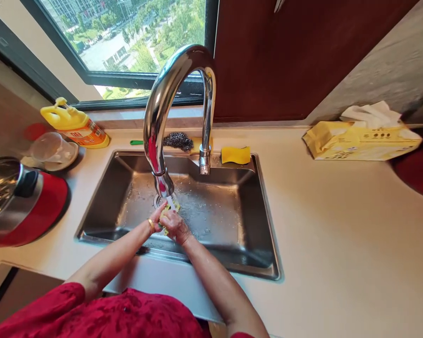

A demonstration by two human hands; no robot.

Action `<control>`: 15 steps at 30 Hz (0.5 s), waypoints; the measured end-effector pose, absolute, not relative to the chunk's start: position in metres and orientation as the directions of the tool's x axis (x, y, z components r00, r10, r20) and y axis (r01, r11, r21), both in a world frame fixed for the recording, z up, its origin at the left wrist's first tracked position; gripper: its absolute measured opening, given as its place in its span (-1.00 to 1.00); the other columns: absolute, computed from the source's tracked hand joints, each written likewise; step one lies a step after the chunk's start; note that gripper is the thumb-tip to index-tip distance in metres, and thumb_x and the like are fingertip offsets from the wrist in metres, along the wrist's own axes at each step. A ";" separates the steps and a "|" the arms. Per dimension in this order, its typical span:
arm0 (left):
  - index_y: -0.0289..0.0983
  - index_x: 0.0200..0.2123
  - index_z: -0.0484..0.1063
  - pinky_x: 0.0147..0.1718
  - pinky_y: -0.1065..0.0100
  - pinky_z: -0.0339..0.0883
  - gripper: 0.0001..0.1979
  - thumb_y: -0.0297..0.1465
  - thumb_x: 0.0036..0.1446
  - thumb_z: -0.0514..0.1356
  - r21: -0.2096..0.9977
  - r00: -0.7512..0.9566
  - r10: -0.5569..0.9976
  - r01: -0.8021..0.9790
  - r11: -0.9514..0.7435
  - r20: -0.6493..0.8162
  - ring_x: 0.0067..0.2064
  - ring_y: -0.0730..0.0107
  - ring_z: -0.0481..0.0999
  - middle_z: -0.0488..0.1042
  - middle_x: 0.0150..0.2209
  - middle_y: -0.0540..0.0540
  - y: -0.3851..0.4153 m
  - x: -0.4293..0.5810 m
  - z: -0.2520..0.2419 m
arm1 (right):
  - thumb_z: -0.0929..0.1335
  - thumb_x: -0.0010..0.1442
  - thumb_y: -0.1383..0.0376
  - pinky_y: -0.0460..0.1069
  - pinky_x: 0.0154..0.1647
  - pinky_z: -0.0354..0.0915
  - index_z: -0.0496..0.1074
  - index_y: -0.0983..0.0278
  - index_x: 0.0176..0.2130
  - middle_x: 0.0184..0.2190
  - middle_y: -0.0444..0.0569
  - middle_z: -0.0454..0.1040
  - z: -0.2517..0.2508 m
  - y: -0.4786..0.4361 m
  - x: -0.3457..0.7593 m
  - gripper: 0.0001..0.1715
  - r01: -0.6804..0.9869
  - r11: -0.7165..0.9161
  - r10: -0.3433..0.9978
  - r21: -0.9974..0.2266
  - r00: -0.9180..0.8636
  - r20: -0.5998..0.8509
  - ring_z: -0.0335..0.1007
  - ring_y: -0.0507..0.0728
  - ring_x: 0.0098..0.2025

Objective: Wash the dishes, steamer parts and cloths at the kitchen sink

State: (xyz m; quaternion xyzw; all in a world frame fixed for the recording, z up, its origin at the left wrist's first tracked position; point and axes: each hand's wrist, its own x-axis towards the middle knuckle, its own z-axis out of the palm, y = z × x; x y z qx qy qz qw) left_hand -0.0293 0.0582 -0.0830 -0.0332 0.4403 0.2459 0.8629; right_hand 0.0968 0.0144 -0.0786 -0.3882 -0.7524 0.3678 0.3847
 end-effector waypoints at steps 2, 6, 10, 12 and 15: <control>-0.35 -0.36 0.40 -0.38 0.36 0.42 -0.68 -0.24 0.23 0.01 0.116 0.494 0.425 -0.539 0.834 -0.758 -0.47 0.39 0.50 0.47 -0.50 -0.09 0.056 -0.017 -0.080 | 0.29 0.10 0.25 0.11 -0.03 0.23 0.40 0.17 -0.37 -0.27 0.04 0.46 -0.076 0.015 0.096 -0.90 0.324 0.326 0.939 -0.888 -0.222 0.263 0.32 0.18 -0.15; -0.35 -0.31 0.42 -0.20 0.35 0.41 -0.80 -0.46 0.12 0.01 0.249 0.267 0.579 -0.710 0.658 -0.770 -0.34 0.38 0.51 0.49 -0.40 -0.09 0.062 0.014 -0.070 | 0.31 0.05 0.10 0.06 -0.10 0.27 0.35 0.18 -0.31 -0.30 0.01 0.45 -0.080 0.034 0.092 -0.76 0.141 -0.094 0.911 -0.986 0.412 -0.028 0.33 0.16 -0.23; -0.32 -0.31 0.41 -0.16 0.36 0.34 -0.77 -0.60 -0.07 0.06 0.638 -0.051 0.761 -0.584 0.503 -0.646 -0.30 0.37 0.47 0.45 -0.42 0.00 0.066 0.029 -0.063 | 0.29 0.00 0.06 -0.03 -0.24 0.32 0.32 0.18 -0.29 -0.38 -0.08 0.44 -0.093 0.058 0.090 -0.69 -0.330 -0.307 0.679 -0.893 0.581 -0.448 0.35 0.10 -0.32; -0.30 -0.36 0.42 -0.15 0.38 0.30 -0.75 -0.65 -0.14 0.07 0.815 -0.154 0.850 -0.411 0.408 -0.504 -0.29 0.38 0.43 0.44 -0.42 0.01 0.061 0.026 -0.063 | 0.28 0.01 0.09 -0.03 -0.31 0.34 0.31 0.18 -0.31 -0.45 -0.11 0.43 -0.101 0.066 0.087 -0.74 -0.532 -0.397 0.622 -0.748 0.443 -0.645 0.37 0.11 -0.36; -0.28 -0.49 0.43 -0.09 0.37 0.23 -0.78 -0.67 -0.20 0.11 0.953 -0.167 0.939 -0.099 0.287 -0.300 -0.22 0.32 0.38 0.41 -0.40 -0.01 0.050 0.015 -0.064 | 0.27 0.02 0.15 0.00 -0.40 0.35 0.30 0.19 -0.44 -0.59 -0.10 0.40 -0.113 0.067 0.080 -0.84 -0.629 -0.516 0.654 -0.582 0.150 -0.742 0.40 0.14 -0.44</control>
